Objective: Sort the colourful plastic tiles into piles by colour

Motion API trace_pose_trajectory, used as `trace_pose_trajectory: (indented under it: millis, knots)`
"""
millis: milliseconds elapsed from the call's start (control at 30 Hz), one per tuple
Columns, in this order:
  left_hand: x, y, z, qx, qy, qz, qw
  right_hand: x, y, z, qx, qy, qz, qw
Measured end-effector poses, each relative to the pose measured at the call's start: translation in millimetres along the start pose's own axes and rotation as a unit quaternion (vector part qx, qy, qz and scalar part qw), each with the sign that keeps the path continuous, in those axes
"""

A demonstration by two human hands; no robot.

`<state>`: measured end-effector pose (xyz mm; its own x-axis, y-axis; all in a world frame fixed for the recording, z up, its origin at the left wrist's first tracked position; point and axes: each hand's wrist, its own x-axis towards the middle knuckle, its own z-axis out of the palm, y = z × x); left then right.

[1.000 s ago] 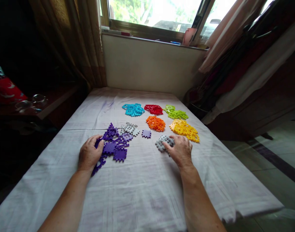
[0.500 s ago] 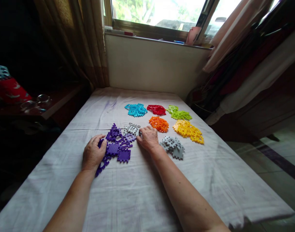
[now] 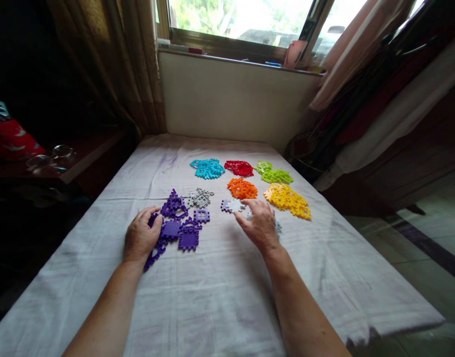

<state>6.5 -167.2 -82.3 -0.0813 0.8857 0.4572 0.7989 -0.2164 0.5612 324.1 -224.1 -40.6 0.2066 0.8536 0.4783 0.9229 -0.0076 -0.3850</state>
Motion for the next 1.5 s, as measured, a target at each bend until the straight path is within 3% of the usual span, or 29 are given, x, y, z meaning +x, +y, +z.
trace_pose_trajectory:
  millis: [100, 167, 267, 400, 567, 733, 833, 933, 1033, 1133, 1300, 1500]
  knots:
    - [0, 0, -1.0, -0.001, -0.006, 0.001, 1.000, -10, 40, -18, 0.012, 0.072, 0.103, 0.992]
    - [1, 1, -1.9, -0.001, -0.010, 0.002, 1.000, -16, 66, -28, 0.019, 0.087, 0.187, 0.978]
    - [1, 2, -3.4, -0.002, -0.016, 0.002, 1.000, -26, 92, -35, 0.017, 0.060, 0.282, 0.957]
    - [0, 3, -4.5, -0.003, -0.018, 0.003, 1.000, -34, 98, -32, -0.011, -0.001, 0.319, 0.948]
    - [0, 2, -4.0, -0.006, -0.016, 0.002, 1.000, -34, 87, -32, -0.069, -0.057, 0.317, 0.944]
    - [-1, 1, -3.0, -0.010, -0.012, 0.006, 1.000, -20, 63, -35, -0.087, -0.006, 0.236, 0.968]
    - [-2, 1, -2.1, -0.012, -0.010, 0.005, 1.000, -2, 25, -26, -0.058, -0.019, 0.119, 0.991]
    - [-2, 0, -1.6, -0.013, -0.007, 0.002, 1.000, 17, -25, -5, -0.033, -0.089, 0.006, 0.995]
    - [-2, 1, -1.5, -0.016, -0.006, -0.003, 1.000, 32, -69, 22, -0.051, -0.171, -0.022, 0.984]
    - [-1, 1, -1.2, -0.017, -0.004, -0.006, 1.000, 43, -95, 44, -0.083, -0.234, -0.008, 0.969]
    - [0, -1, 0.5, -0.019, -0.005, -0.007, 1.000, 52, -104, 59, -0.103, -0.263, 0.012, 0.959]
    - [1, -2, 0.2, -0.016, -0.006, -0.003, 1.000, 41, -77, 45, -0.037, -0.185, -0.008, 0.982]
